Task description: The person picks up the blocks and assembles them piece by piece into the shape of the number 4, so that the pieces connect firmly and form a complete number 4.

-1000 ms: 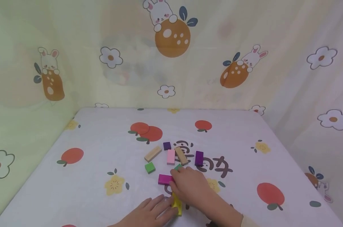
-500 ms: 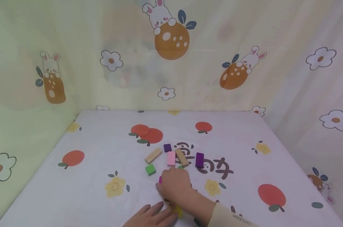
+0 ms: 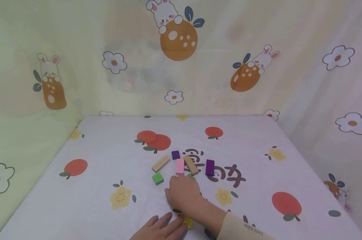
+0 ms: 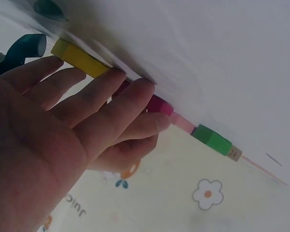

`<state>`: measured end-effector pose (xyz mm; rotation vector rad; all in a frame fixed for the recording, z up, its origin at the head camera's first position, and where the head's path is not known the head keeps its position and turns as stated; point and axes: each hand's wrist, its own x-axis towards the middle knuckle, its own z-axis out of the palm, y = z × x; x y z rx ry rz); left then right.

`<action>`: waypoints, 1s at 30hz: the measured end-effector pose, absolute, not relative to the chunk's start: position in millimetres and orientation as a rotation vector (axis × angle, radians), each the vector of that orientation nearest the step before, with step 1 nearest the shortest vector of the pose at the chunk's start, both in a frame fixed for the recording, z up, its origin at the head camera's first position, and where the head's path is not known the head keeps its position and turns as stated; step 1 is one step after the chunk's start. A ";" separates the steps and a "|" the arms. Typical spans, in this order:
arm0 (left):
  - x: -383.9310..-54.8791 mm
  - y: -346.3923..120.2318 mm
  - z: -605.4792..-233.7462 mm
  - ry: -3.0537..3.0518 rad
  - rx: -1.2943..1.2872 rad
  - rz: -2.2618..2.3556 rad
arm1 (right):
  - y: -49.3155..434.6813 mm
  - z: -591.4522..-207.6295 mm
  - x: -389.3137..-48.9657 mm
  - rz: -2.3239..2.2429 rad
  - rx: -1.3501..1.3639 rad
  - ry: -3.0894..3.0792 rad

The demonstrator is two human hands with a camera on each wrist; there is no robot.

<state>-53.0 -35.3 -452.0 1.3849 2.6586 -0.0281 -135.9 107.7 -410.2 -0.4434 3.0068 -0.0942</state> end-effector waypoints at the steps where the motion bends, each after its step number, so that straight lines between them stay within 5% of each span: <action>1: -53.2 -35.5 -452.1 2.659 1.384 -0.029 | 107.4 -409.7 -136.5 -0.118 -0.443 2.995; 30: -57.1 -28.3 -451.2 2.537 1.220 0.014 | 154.5 -386.3 -147.9 -0.387 -0.913 2.748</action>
